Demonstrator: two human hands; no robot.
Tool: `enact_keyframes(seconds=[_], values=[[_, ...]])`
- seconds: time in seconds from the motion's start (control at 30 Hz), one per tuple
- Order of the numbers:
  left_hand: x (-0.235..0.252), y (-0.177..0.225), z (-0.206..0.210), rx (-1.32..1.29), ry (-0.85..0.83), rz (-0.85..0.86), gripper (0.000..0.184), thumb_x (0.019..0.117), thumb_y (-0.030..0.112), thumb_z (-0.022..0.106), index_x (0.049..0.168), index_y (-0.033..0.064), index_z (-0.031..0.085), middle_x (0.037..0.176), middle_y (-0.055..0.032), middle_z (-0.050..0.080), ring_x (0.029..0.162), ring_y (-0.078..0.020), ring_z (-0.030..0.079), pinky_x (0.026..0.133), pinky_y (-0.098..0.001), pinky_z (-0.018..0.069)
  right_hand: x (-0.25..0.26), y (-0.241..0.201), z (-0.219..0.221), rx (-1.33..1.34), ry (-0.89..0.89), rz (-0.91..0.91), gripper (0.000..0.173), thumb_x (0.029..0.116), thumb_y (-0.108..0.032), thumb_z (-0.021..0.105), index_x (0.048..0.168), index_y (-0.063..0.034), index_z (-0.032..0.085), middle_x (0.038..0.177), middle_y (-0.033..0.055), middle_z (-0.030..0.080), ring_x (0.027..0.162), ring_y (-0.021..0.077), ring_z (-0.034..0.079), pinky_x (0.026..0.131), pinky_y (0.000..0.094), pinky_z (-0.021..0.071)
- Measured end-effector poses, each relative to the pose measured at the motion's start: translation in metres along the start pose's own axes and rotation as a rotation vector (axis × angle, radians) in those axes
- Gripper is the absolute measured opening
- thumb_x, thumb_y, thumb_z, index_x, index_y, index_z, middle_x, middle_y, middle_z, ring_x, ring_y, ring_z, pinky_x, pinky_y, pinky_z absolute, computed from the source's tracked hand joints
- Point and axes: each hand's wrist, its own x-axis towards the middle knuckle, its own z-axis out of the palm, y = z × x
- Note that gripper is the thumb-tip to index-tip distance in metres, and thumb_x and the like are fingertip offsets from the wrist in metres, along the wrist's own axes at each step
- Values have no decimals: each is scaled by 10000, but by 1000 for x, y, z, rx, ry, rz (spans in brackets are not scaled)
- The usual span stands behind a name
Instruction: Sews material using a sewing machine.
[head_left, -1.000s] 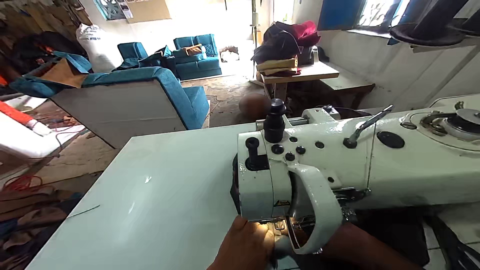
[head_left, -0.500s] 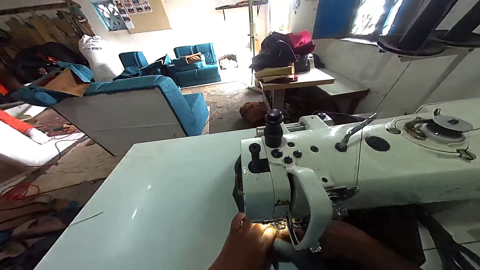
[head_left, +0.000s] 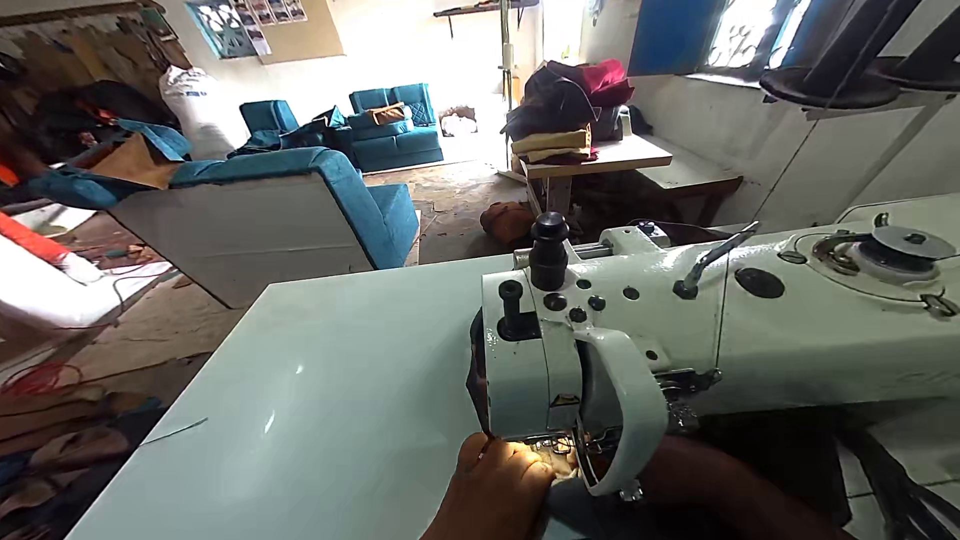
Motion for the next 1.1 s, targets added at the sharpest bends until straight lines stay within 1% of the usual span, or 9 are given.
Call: enact_keyframes(seconds=[0.1,0.17,0.23,0.37,0.43,0.53,0.6,0.93,1.1], values=[[-1,-5,3,37,36,64,150,911,105,628,960,163,757,906,-11,760,951,-217,722,848,-449,522,1,3,3,12,17,-33,242,1014,-135,569,986,59,710,903,246,712,896,404,701,858,562,522],[0,-10,6,59,84,113,164,920,99,608,931,175,753,870,4,751,915,-192,715,832,-407,525,0,4,9,49,74,-47,437,1020,-354,576,962,59,706,878,230,711,877,374,702,843,550,522],[1,-13,7,48,117,143,167,946,112,594,922,164,750,860,-2,742,897,-197,708,817,-393,536,-2,1,17,27,137,-62,631,953,-582,576,1005,30,717,908,198,727,905,340,715,858,538,544],[3,-16,12,61,161,159,148,952,154,590,887,173,721,830,7,731,853,-195,701,790,-382,540,-2,-28,21,-113,-53,151,816,832,-679,690,1264,12,656,1140,245,682,1165,419,626,1074,628,392],[3,-16,15,27,180,141,123,951,171,605,899,182,716,819,12,722,833,-192,694,781,-388,541,1,-31,36,-176,6,191,710,871,-611,695,1267,-22,665,1157,221,689,1198,416,617,1091,660,368],[3,-18,12,-81,135,127,68,884,194,667,905,177,730,809,-4,727,826,-214,705,808,-440,537,4,-20,57,-246,237,143,313,914,-306,686,1049,-29,742,1014,166,735,1062,371,694,1025,637,443],[4,-22,8,-182,94,163,102,895,234,665,919,165,736,822,-18,737,828,-228,703,835,-462,513,5,-16,54,-233,239,111,221,937,-224,659,978,-25,746,958,153,739,988,350,712,1016,619,453],[14,-30,-2,-640,-216,-36,311,1006,289,597,901,15,700,813,-123,694,839,-273,674,924,-558,441,7,-17,27,-53,159,96,195,948,-129,617,870,32,697,824,214,696,843,387,706,776,568,549],[18,-25,-10,-601,-295,-97,325,904,341,731,921,17,719,857,-129,712,899,-318,679,934,-620,432,8,-13,29,-3,179,70,167,920,-114,638,859,32,694,815,214,690,816,368,700,749,553,545]])
